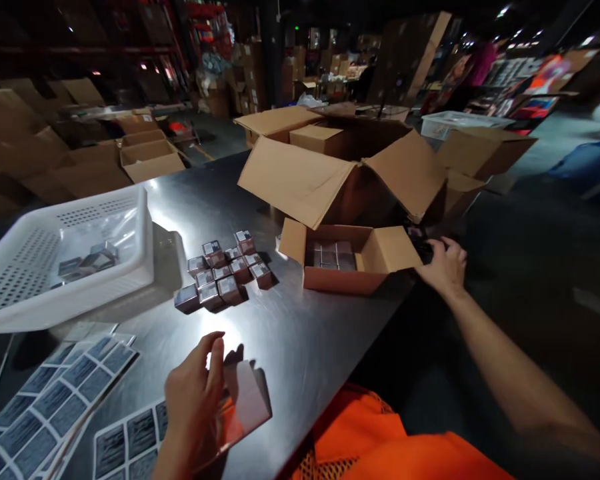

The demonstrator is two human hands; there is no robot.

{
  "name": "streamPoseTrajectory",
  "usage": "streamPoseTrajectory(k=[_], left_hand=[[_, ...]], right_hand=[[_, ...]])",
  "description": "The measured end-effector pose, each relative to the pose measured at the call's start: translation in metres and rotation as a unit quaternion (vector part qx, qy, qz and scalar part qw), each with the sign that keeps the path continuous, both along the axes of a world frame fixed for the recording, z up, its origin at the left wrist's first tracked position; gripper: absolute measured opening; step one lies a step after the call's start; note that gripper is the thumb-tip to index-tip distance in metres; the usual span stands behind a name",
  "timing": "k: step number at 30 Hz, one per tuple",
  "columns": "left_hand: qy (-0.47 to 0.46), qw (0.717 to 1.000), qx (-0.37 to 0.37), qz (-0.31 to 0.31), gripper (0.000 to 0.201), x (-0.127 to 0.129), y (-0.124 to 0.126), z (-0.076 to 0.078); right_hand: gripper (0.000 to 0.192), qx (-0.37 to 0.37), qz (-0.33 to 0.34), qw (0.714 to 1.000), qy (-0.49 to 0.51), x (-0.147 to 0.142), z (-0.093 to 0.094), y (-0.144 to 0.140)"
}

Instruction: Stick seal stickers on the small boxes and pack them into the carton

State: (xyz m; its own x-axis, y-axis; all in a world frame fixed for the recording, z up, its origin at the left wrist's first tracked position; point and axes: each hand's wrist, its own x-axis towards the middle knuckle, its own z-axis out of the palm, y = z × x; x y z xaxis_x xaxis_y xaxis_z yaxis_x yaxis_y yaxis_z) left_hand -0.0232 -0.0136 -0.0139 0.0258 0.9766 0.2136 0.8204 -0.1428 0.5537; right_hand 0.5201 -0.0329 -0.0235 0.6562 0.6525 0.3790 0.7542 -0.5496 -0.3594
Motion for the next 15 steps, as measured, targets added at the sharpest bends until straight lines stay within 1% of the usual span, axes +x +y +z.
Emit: streamPoseTrajectory(k=[4,6,7,10,13,15], left_hand=[[0.018,1.000,0.003,-0.010,0.033,0.001,0.000,-0.001],[0.028,1.000,-0.004,-0.013,0.034,0.001,0.000,-0.002],[0.030,0.999,-0.006,-0.014,0.034,0.001,0.000,-0.002],[0.037,0.999,-0.006,-0.019,0.034,0.001,0.000,-0.003],[0.046,0.999,-0.003,-0.020,0.034,0.000,0.000,-0.003],[0.050,0.999,-0.005,-0.018,0.034,-0.001,0.000,-0.003]], right_hand=[[0.041,-0.013,0.012,1.000,-0.005,0.004,-0.004,0.004],[0.035,-0.023,0.026,0.999,-0.003,0.009,-0.002,0.007],[0.036,-0.028,0.032,0.999,0.000,0.011,0.000,0.009],[0.045,-0.044,0.042,0.998,0.008,0.017,0.008,0.013],[0.065,-0.045,0.035,0.998,0.008,0.019,0.014,0.015],[0.075,-0.043,0.030,0.999,0.009,0.018,0.015,0.015]])
